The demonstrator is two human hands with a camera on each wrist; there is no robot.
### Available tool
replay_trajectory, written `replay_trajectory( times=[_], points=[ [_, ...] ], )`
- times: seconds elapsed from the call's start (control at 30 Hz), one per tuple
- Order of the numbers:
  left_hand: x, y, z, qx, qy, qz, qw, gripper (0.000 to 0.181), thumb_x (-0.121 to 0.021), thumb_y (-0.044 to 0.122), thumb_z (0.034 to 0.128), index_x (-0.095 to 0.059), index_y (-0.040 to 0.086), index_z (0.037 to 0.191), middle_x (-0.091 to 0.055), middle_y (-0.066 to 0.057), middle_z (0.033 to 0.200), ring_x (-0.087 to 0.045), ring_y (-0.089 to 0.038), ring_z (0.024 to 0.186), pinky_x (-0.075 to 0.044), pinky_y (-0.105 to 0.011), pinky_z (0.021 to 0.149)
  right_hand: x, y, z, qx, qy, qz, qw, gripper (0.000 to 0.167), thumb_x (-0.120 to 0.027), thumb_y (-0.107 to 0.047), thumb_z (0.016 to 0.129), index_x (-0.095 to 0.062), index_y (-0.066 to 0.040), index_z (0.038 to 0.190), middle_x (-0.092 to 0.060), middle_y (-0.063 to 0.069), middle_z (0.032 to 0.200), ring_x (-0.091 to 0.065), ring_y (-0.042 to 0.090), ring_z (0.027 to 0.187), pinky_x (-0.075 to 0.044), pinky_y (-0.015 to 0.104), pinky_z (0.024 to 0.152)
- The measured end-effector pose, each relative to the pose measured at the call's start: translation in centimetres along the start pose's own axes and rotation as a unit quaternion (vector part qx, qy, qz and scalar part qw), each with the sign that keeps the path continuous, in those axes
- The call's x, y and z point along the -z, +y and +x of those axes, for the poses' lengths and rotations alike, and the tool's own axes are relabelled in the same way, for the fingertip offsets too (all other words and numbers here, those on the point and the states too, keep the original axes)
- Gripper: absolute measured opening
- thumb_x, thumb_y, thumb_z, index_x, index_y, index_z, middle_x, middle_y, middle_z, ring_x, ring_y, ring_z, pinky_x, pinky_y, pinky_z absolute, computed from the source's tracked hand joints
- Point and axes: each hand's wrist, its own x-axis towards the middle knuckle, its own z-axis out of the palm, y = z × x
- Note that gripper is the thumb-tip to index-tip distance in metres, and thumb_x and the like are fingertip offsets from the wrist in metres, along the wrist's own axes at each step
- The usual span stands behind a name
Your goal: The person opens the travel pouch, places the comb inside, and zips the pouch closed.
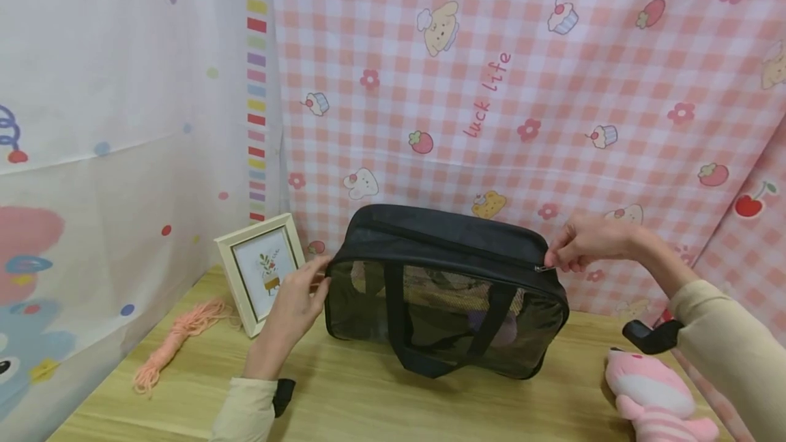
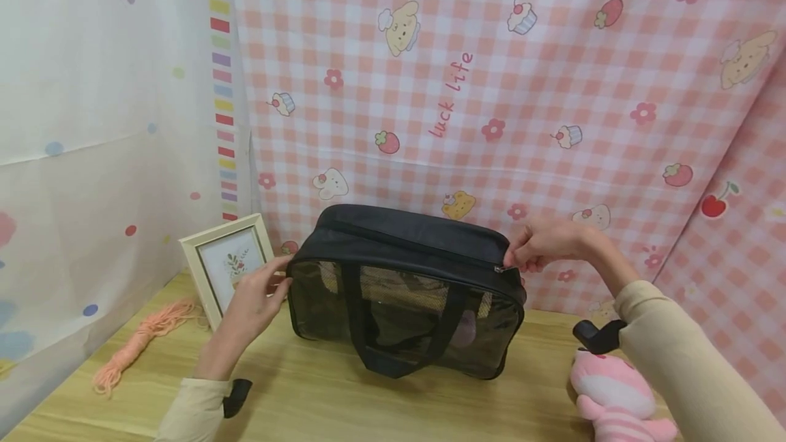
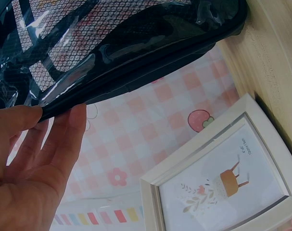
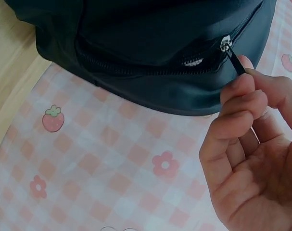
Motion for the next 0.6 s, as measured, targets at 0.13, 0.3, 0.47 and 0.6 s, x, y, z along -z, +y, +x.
replay_trajectory(
  times=[0.13,0.3,0.47,0.6],
  points=[
    [-0.1,0.0,-0.1,0.006,0.000,0.004,1.0000,0.035,-0.063,-0.007,0.0870,-0.059,-0.001,0.122,-0.063,-0.019,0.114,-0.067,-0.028,0.085,-0.057,-0.036,0.070,0.0,0.7,-0.3,0.004,-0.010,0.011,0.9999,0.020,-0.055,-0.005,0.094,-0.069,0.009,0.097,-0.055,0.008,0.070,-0.043,0.012,0.055,-0.040,0.022,0.050],
    [-0.1,0.1,-0.1,0.006,-0.001,0.004,1.0000,0.035,-0.063,-0.007,0.0869,-0.059,-0.001,0.122,-0.063,-0.019,0.114,-0.067,-0.029,0.085,-0.057,-0.036,0.070,-0.1,1.1,-0.3,0.008,-0.020,0.018,0.9996,0.022,-0.055,-0.008,0.095,-0.069,0.008,0.098,-0.053,0.006,0.069,-0.041,0.011,0.054,-0.038,0.021,0.049],
    [0.0,0.2,-0.1,0.004,0.001,0.004,1.0000,0.034,-0.062,-0.007,0.0870,-0.060,-0.001,0.121,-0.063,-0.019,0.113,-0.067,-0.029,0.084,-0.058,-0.036,0.070,-0.1,1.1,-0.4,0.011,-0.022,0.022,0.9995,0.022,-0.054,-0.007,0.095,-0.068,0.010,0.099,-0.052,0.005,0.069,-0.041,0.011,0.055,-0.038,0.020,0.049],
    [0.1,0.2,-0.1,0.003,0.001,0.004,1.0000,0.034,-0.062,-0.007,0.0872,-0.060,-0.001,0.121,-0.063,-0.019,0.113,-0.067,-0.028,0.084,-0.057,-0.036,0.070,-0.1,1.3,-0.6,0.018,-0.019,0.023,0.9994,0.021,-0.054,-0.005,0.094,-0.068,0.011,0.098,-0.052,0.005,0.067,-0.042,0.010,0.053,-0.038,0.020,0.049]
  ],
)
